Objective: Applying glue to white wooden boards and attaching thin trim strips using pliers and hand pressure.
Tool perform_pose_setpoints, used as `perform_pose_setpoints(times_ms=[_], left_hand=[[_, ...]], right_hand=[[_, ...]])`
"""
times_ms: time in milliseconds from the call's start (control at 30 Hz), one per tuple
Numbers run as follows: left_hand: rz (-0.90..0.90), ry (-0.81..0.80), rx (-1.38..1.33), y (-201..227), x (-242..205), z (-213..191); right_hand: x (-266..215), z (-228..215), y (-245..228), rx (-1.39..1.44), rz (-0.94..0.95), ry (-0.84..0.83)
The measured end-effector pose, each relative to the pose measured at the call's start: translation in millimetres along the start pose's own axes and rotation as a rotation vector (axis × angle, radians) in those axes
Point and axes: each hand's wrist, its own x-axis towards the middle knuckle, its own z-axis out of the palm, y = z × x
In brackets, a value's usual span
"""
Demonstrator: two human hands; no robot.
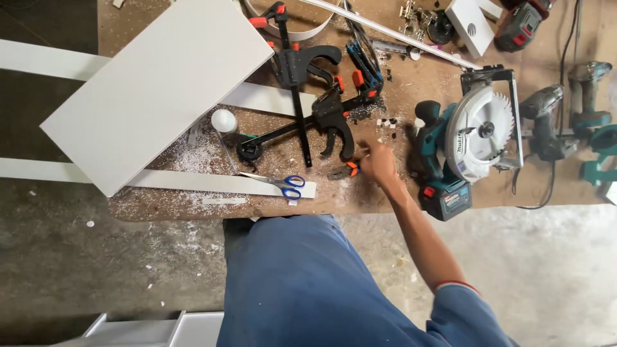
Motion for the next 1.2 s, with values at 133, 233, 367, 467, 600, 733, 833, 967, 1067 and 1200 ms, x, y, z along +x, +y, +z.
perform_pose_setpoints(times_ms=[133,233,367,467,600,733,833,967,1067,1200], left_hand=[[-0.081,-0.043,0.362,132,-43,206],[-0.25,-0.329,0.169,120,-44,290],[-0.212,-0.449,-0.124,75,-53,315],[-0.309,-0.45,-0.191,76,-55,324],[-0.286,-0.497,-0.193,68,-54,317],[-0.186,-0.524,-0.147,51,-53,312],[-0.187,-0.499,-0.114,81,-50,307],[-0.155,-0.443,-0.06,81,-44,288],[-0.149,-0.479,-0.025,66,-39,271],[-0.132,-0.464,-0.073,69,-29,261]], right_hand=[[-28,-2,10,-0.734,-0.048,-0.143],[-38,-14,35,-0.685,-0.174,-0.11],[-48,-6,65,-0.634,-0.208,-0.202],[-62,-4,41,-0.651,-0.047,-0.371],[-99,1,-33,-0.23,0.135,-0.579],[-123,19,-123,0.166,-0.109,-0.718],[-117,14,-212,0.159,-0.466,-0.532],[-110,26,-261,0.117,-0.469,-0.511],[-108,37,-281,0.063,-0.438,-0.494],[-107,46,-296,0.003,-0.416,-0.49]])
